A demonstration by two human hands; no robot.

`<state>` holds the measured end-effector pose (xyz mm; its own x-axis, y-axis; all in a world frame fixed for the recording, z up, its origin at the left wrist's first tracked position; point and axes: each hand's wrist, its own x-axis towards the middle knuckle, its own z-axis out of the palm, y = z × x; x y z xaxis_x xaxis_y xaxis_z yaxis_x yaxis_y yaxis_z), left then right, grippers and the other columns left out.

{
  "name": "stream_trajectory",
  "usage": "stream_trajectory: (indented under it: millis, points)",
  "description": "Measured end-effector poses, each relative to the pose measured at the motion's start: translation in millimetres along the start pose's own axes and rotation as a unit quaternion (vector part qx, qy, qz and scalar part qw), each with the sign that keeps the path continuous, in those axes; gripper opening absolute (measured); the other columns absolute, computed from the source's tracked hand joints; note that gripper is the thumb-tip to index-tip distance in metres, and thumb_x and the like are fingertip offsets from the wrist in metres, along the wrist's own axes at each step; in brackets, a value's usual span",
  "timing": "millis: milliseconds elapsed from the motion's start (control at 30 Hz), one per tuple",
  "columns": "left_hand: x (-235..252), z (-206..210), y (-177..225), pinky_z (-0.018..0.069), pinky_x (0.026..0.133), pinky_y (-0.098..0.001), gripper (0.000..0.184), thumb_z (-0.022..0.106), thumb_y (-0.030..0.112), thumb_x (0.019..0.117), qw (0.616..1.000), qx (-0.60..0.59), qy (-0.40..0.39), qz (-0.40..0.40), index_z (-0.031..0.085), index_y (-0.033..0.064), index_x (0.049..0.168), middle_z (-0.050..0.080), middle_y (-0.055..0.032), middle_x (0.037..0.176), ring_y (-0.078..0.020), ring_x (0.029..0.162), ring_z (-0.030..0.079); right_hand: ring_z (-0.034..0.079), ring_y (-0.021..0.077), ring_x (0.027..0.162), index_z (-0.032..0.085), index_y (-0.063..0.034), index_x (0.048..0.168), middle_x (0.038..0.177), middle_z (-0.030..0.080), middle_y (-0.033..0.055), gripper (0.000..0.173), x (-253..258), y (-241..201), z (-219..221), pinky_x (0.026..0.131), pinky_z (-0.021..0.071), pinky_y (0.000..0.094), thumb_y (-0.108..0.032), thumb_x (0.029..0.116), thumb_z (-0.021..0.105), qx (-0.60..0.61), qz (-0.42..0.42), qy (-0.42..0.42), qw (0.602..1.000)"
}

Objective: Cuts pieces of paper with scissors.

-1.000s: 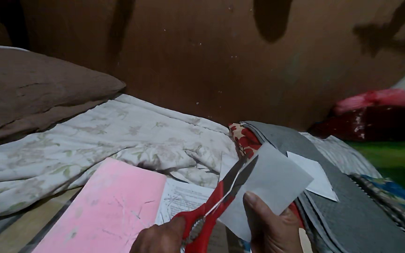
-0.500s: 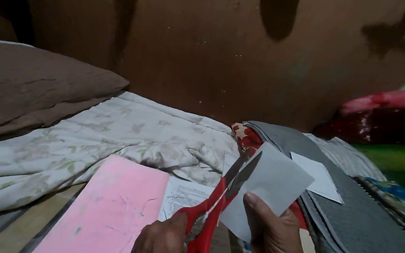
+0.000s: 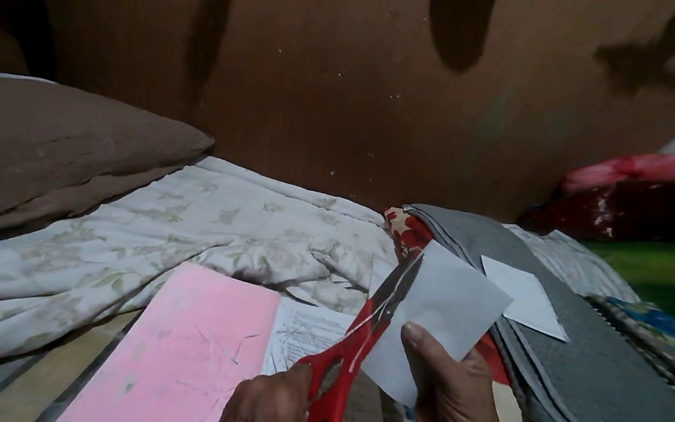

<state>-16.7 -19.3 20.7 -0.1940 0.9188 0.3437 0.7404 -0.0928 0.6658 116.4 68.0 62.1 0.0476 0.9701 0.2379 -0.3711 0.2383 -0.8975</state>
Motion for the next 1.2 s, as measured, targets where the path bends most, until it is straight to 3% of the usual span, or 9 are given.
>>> stream_trajectory:
  millis: [633,1200]
  points:
    - [1.0,-6.3,-1.2,0.0517,0.057,-0.0530,0.027,0.071,0.017,0.0889,0.999,-0.038,0.011,-0.010,0.068,-0.0094,0.091,0.065,-0.0218,0.068,-0.0380,0.062,0.066,0.072,0.0065,0.063,0.064,-0.0033,0.087,0.071,0.074,0.0012,0.024,-5.6,5.0,1.8,0.061,0.0625,0.0224,0.019,0.0833,0.057,0.005,-0.004,-0.040,0.999]
    - [0.0,0.9,-0.8,0.0542,0.058,-0.0536,0.026,0.066,0.015,0.0936,0.999,-0.013,0.036,-0.003,0.069,-0.0109,0.092,0.066,-0.0242,0.070,-0.0409,0.063,0.068,0.073,0.0065,0.064,0.063,-0.0021,0.088,0.072,0.074,0.0014,0.023,-9.6,5.9,7.8,0.062,0.0630,0.0229,0.020,0.0844,0.057,0.012,0.004,-0.022,1.000]
